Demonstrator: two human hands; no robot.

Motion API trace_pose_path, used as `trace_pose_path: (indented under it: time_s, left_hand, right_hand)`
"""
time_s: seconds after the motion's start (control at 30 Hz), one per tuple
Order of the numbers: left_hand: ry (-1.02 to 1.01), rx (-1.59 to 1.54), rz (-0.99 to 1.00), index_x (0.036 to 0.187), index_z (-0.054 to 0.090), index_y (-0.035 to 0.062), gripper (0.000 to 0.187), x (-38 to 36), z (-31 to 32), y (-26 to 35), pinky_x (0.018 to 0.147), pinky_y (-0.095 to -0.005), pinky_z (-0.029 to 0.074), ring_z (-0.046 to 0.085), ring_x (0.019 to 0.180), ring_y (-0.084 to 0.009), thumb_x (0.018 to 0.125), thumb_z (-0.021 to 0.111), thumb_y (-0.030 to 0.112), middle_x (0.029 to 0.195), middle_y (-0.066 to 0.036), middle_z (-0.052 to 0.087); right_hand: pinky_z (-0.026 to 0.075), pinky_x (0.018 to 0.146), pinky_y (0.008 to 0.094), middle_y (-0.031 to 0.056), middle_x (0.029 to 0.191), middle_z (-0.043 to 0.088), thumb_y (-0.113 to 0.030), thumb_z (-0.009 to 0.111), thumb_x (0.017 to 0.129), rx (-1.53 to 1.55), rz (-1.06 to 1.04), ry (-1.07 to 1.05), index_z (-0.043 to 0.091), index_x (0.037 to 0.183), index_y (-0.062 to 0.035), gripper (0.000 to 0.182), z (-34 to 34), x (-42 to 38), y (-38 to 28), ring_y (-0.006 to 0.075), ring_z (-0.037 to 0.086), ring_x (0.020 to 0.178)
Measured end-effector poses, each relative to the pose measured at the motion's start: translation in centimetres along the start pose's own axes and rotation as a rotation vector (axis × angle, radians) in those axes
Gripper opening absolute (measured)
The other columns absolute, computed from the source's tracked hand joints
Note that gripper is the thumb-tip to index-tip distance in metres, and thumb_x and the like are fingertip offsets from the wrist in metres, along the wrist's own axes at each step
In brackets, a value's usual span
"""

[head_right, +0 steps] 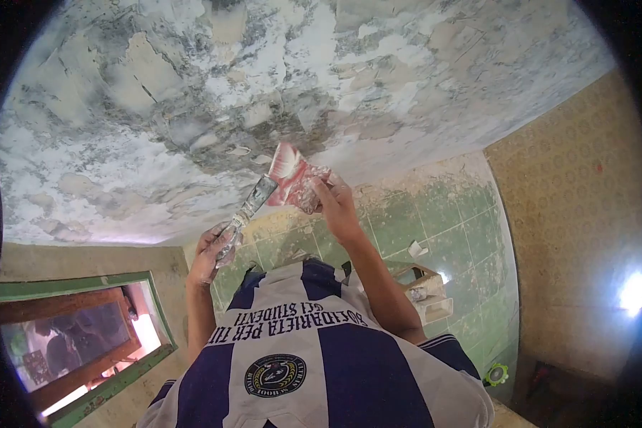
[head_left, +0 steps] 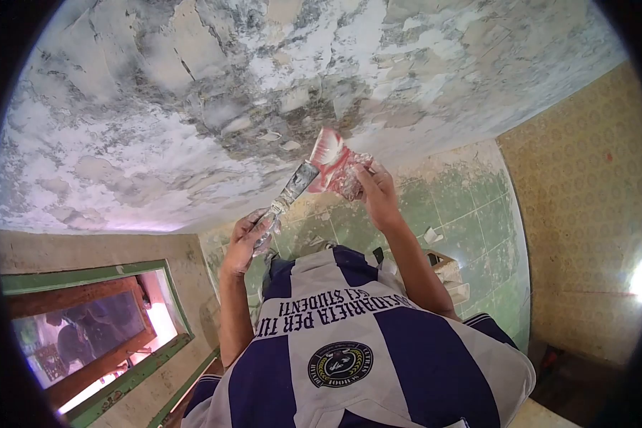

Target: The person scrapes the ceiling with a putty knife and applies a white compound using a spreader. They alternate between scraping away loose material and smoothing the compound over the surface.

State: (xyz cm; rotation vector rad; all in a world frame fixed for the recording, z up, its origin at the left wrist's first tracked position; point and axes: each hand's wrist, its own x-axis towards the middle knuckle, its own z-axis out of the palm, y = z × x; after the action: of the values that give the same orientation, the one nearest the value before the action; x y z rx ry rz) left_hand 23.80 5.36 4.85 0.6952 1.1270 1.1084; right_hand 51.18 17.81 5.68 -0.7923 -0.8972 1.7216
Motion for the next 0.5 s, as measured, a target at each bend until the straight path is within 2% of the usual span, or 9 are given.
trace_pose_path:
  time_s: [0.07, 0.13, 0.2, 0.27, 0.3, 0.37, 0.4, 0.47, 0.5]
  left_hand:
    - [0.030, -0.030, -0.004, 0.119, 0.062, -0.0008, 0.026, 0.1, 1.1, -0.2, 0.044, -0.0205, 0.029, 0.043, 0.052, -0.0015, 0.097, 0.061, 0.014, 0.084, 0.000, 0.066]
    - [0.057, -0.059, -0.005, 0.117, 0.063, -0.0003, 0.025, 0.2, 2.3, -0.2, 0.044, -0.0204, 0.029, 0.043, 0.052, -0.0017, 0.097, 0.061, 0.014, 0.085, 0.000, 0.066]
    - [0.125, -0.052, 0.016, 0.105, 0.064, 0.0006, 0.022, 0.4, 3.3, -0.1, 0.042, -0.0211, 0.029, 0.041, 0.046, -0.0037, 0.098, 0.060, 0.022, 0.078, -0.001, 0.063]
    - [0.149, -0.069, 0.026, 0.109, 0.064, 0.0009, 0.022, 1.0, 3.3, -0.7, 0.042, -0.0209, 0.028, 0.041, 0.048, -0.0032, 0.098, 0.061, 0.019, 0.082, -0.001, 0.064]
    - [0.166, -0.083, 0.036, 0.114, 0.064, 0.0012, 0.022, 1.1, 3.3, -0.9, 0.043, -0.0207, 0.028, 0.042, 0.050, -0.0027, 0.097, 0.062, 0.016, 0.085, 0.000, 0.065]
    - [0.166, -0.091, 0.045, 0.113, 0.065, 0.0016, 0.022, 0.9, 3.5, -0.9, 0.043, -0.0207, 0.028, 0.042, 0.050, -0.0025, 0.097, 0.062, 0.017, 0.085, 0.000, 0.065]
    - [0.161, -0.092, 0.063, 0.112, 0.065, 0.0019, 0.022, 0.8, 3.8, -0.6, 0.043, -0.0207, 0.027, 0.041, 0.050, -0.0023, 0.097, 0.063, 0.017, 0.084, 0.000, 0.065]
    - [0.141, -0.072, 0.061, 0.112, 0.064, 0.0008, 0.023, 0.0, 4.7, 0.2, 0.042, -0.0212, 0.028, 0.041, 0.048, -0.0029, 0.097, 0.061, 0.018, 0.083, -0.001, 0.065]
    - [0.117, -0.052, 0.061, 0.112, 0.063, -0.0002, 0.024, -0.3, 5.1, 0.3, 0.041, -0.0216, 0.028, 0.040, 0.045, -0.0035, 0.098, 0.059, 0.019, 0.082, -0.002, 0.066]
  right_hand:
    - [0.050, 0.066, 0.0234, 0.0017, 0.092, 0.063, -0.016, 0.053, 0.103, -0.294, 0.014, -0.040, 0.060, 0.116, 0.0003, 0.022, -0.8, -0.4, 0.4, 0.0047, 0.058, 0.076]
    - [0.049, 0.066, 0.0230, -0.0005, 0.090, 0.062, -0.016, 0.053, 0.103, -0.344, 0.014, -0.104, 0.059, 0.118, -0.0009, 0.021, -1.2, -0.8, 0.5, 0.0040, 0.057, 0.077]
    - [0.048, 0.066, 0.0227, -0.0027, 0.089, 0.061, -0.015, 0.053, 0.103, -0.396, 0.010, -0.173, 0.058, 0.120, -0.0022, 0.022, -1.5, -1.1, 0.2, 0.0033, 0.056, 0.077]
    - [0.046, 0.065, 0.0218, -0.0025, 0.090, 0.062, -0.016, 0.055, 0.102, -0.603, 0.021, -0.282, 0.059, 0.119, -0.0017, 0.023, -2.0, -1.6, -0.3, 0.0023, 0.056, 0.077]
    - [0.046, 0.065, 0.0218, -0.0025, 0.090, 0.062, -0.016, 0.055, 0.102, -0.603, 0.028, -0.286, 0.059, 0.119, -0.0017, 0.023, -2.2, -1.5, 0.0, 0.0023, 0.056, 0.077]
    - [0.043, 0.059, 0.0223, -0.0018, 0.084, 0.061, -0.016, 0.057, 0.101, -0.593, 0.046, -0.189, 0.062, 0.110, -0.0001, 0.019, -2.6, -1.3, 0.7, 0.0027, 0.052, 0.070]
    - [0.043, 0.059, 0.0223, -0.0018, 0.084, 0.061, -0.016, 0.057, 0.101, -0.592, 0.047, -0.191, 0.062, 0.110, -0.0001, 0.019, -2.7, -0.9, 0.6, 0.0027, 0.052, 0.070]
    - [0.044, 0.059, 0.0222, -0.0015, 0.085, 0.062, -0.016, 0.058, 0.100, -0.306, 0.073, 0.082, 0.062, 0.111, -0.0001, 0.019, -2.7, -0.3, 0.2, 0.0027, 0.054, 0.070]
    - [0.044, 0.059, 0.0222, -0.0015, 0.085, 0.062, -0.016, 0.058, 0.100, -0.304, 0.075, 0.084, 0.062, 0.111, -0.0001, 0.019, -2.7, 0.0, -0.1, 0.0027, 0.054, 0.070]
